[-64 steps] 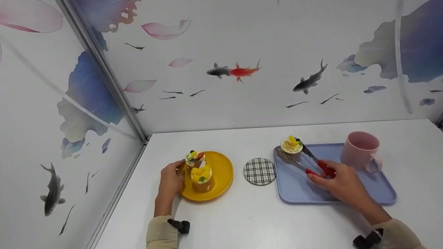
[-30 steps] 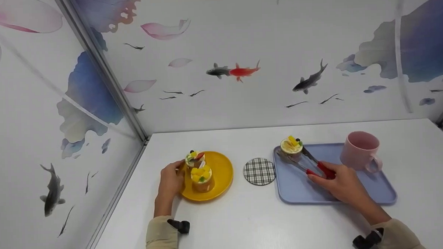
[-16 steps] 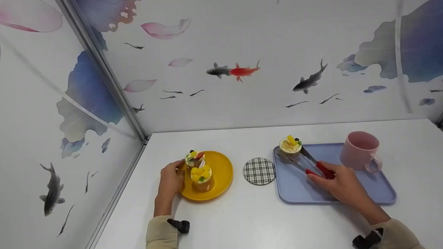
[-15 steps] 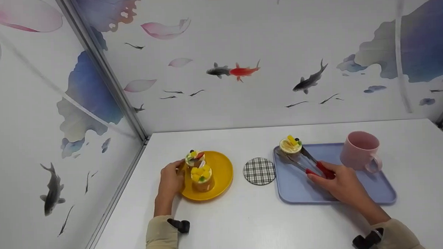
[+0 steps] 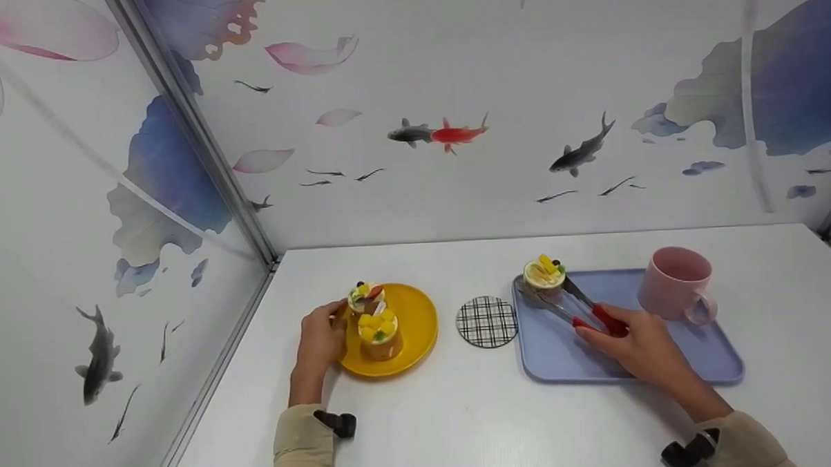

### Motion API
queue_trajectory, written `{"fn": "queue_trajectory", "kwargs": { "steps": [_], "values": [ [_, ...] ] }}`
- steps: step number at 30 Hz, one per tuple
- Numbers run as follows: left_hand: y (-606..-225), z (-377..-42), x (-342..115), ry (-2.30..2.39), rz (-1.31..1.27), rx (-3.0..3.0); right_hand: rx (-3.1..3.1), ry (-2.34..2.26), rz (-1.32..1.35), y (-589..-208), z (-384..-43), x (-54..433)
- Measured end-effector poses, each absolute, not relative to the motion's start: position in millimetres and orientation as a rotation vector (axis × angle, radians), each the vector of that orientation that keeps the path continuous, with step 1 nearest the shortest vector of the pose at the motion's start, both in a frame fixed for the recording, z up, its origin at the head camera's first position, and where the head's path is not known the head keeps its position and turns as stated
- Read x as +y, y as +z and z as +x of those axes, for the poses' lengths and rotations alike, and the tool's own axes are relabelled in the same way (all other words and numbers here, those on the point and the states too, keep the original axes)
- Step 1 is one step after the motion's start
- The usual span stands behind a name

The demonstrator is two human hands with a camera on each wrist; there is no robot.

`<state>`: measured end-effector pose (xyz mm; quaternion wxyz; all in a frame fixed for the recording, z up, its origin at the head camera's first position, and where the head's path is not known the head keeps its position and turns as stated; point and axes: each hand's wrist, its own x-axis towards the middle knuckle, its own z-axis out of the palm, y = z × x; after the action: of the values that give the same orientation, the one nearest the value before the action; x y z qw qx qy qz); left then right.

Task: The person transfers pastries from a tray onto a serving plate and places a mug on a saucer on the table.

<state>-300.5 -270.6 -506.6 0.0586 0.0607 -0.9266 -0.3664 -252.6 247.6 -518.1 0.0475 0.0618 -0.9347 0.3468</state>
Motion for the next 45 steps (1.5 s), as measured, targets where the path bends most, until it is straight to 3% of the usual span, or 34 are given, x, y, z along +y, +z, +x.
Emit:
{"fn": "queue_trajectory", "kwargs": {
  "steps": [45],
  "values": [
    [-504.1, -300.8, -269.2, -1.106, 0.192, -2.856, -2.821, 1.165, 0.238, -515.3, -242.2, 230.0]
  ]
}}
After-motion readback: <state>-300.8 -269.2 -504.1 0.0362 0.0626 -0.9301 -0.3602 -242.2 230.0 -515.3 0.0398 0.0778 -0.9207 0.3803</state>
